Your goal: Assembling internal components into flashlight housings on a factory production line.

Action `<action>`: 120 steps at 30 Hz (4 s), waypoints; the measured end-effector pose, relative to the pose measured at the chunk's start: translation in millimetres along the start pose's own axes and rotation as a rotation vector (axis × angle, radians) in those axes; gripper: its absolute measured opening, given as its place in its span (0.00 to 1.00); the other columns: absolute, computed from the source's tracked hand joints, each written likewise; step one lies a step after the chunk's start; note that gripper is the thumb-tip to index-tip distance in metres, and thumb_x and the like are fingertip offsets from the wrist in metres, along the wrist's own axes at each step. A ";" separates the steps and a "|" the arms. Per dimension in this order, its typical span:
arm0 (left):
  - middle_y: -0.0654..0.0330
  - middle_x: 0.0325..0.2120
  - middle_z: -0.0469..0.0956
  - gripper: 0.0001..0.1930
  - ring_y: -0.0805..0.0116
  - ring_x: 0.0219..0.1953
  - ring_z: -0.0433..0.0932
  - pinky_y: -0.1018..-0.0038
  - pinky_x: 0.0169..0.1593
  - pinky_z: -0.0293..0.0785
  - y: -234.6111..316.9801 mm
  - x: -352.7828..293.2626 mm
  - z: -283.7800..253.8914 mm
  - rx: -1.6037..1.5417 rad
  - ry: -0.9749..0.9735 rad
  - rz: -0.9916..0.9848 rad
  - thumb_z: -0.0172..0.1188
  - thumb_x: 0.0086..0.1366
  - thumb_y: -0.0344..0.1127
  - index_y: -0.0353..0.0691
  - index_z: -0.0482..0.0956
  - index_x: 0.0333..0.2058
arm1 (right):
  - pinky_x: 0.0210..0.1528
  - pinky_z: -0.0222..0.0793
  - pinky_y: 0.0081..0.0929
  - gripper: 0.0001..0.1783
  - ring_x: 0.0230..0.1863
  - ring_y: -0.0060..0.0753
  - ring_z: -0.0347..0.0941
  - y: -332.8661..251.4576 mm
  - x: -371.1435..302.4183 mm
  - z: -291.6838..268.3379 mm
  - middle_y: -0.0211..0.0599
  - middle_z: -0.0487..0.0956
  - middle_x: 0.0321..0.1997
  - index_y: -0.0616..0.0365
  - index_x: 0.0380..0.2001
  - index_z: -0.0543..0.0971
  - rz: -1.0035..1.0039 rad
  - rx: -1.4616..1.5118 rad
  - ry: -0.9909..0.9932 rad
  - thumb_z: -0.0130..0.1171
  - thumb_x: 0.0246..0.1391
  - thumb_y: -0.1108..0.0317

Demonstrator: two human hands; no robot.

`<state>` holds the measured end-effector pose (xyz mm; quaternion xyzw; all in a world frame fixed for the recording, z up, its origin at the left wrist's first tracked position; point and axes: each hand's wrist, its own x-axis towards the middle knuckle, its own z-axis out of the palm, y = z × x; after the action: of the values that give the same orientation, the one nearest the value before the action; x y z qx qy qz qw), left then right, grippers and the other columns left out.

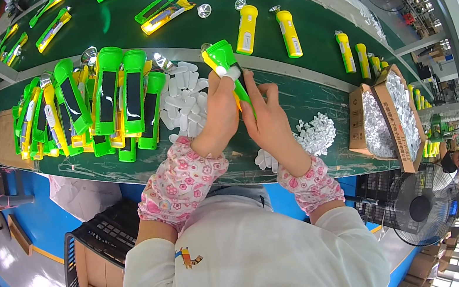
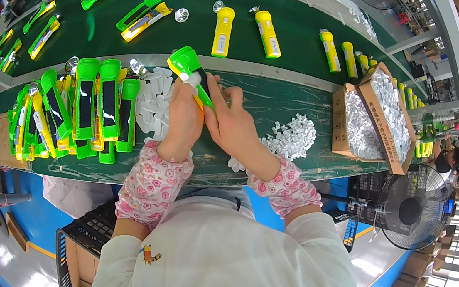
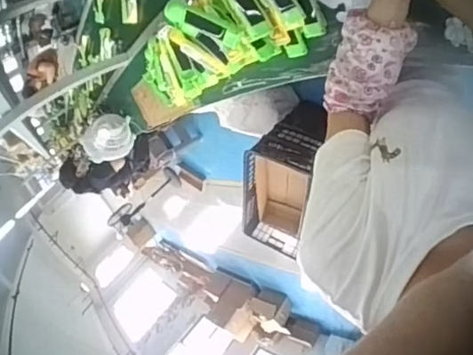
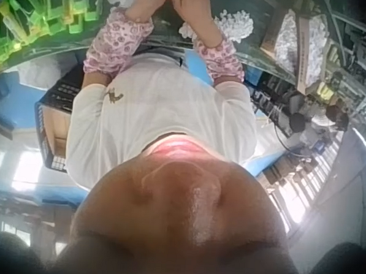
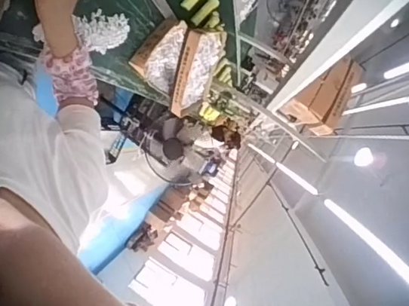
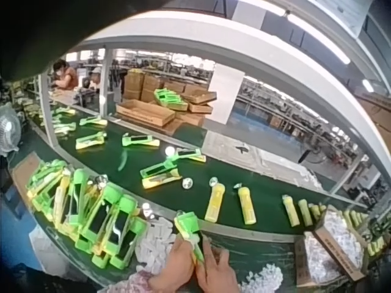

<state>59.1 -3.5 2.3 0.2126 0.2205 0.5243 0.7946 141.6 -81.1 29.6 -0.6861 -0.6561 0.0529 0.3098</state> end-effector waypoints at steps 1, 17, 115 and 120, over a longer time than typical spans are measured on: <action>0.53 0.37 0.76 0.15 0.62 0.39 0.77 0.66 0.46 0.74 5.0 7.4 -7.4 0.183 -0.060 0.019 0.44 0.70 0.41 0.36 0.68 0.46 | 0.32 0.76 0.36 0.32 0.39 0.48 0.74 -0.3 -1.3 -2.6 0.48 0.66 0.44 0.57 0.65 0.60 -0.003 -0.081 -0.072 0.53 0.58 0.66; 0.63 0.23 0.67 0.18 0.75 0.23 0.66 0.76 0.28 0.65 38.6 17.7 -49.0 -0.080 -0.129 -0.279 0.51 0.68 0.50 0.38 0.67 0.43 | 0.42 0.68 0.37 0.24 0.43 0.47 0.69 94.4 -30.4 -50.3 0.42 0.73 0.40 0.54 0.48 0.77 -0.070 -0.114 0.050 0.66 0.43 0.70; 0.48 0.25 0.76 0.25 0.65 0.22 0.78 0.72 0.24 0.68 87.9 17.6 1.8 1.427 -0.224 0.000 0.51 0.67 0.51 0.35 0.63 0.50 | 0.42 0.70 0.39 0.20 0.42 0.47 0.73 124.7 136.5 14.2 0.37 0.75 0.38 0.50 0.39 0.77 -0.433 -0.185 -0.044 0.68 0.39 0.63; 0.53 0.32 0.76 0.24 0.66 0.28 0.79 0.67 0.29 0.81 110.1 -2.4 -10.6 0.989 -0.132 -0.211 0.57 0.65 0.45 0.27 0.66 0.46 | 0.55 0.67 0.37 0.42 0.57 0.49 0.66 108.0 113.4 20.7 0.47 0.69 0.53 0.50 0.59 0.66 -0.326 0.168 -0.055 0.72 0.38 0.62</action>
<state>-29.3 35.1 56.7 0.5726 0.4119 0.2596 0.6596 240.5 37.8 -2.6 -0.5406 -0.7602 0.0754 0.3523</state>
